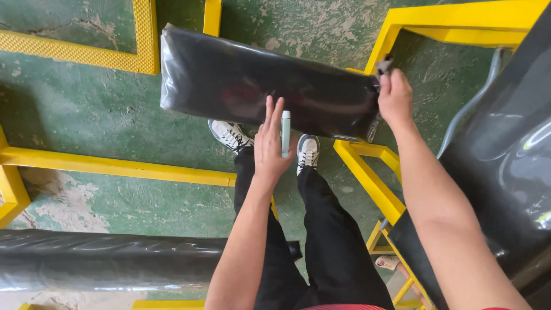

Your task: Cleaning and wiping down various pieces of gym equipment using a spray bottle and a cloth.

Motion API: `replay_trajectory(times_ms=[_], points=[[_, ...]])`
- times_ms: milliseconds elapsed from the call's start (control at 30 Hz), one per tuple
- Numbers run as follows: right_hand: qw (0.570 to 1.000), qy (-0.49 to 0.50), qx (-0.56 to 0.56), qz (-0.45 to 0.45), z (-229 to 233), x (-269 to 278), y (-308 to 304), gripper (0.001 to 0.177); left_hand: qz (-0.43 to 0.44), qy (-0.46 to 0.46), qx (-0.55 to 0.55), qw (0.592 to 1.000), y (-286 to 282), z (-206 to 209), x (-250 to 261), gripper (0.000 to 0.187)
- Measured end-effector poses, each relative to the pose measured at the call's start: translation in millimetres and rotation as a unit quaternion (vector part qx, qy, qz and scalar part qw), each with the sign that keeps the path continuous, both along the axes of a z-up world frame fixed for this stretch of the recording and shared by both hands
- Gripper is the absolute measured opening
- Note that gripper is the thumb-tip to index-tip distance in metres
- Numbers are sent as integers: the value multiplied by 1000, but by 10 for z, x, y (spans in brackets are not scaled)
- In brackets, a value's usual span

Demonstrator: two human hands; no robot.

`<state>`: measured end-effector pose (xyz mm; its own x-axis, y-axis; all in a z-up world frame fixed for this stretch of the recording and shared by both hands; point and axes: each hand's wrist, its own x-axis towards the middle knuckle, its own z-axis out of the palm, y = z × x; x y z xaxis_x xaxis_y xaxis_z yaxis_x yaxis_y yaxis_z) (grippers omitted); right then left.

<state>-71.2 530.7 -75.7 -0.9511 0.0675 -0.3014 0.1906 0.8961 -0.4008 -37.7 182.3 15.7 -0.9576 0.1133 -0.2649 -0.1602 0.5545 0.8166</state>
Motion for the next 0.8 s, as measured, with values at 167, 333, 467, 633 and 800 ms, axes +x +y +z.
replay_trajectory(times_ms=[167, 333, 467, 633, 800], points=[[971, 95, -2, -221, -347, 547, -353, 28, -33, -17, 2, 999, 104, 63, 2, 92], [934, 191, 15, -301, -271, 1131, -1174, 43, -43, -16, -14, 999, 9, 31, 40, 92], [966, 138, 26, -215, 100, 1251, -1812, 49, -19, 6, -11, 1000, -148, -15, 67, 90], [993, 65, 40, -85, 259, 1006, -2159, 40, 0, 14, -11, 1000, -331, 58, 123, 88], [980, 79, -184, 5, 920, 136, -2007, 38, 9, 19, -10, 1000, -376, 285, 205, 76]])
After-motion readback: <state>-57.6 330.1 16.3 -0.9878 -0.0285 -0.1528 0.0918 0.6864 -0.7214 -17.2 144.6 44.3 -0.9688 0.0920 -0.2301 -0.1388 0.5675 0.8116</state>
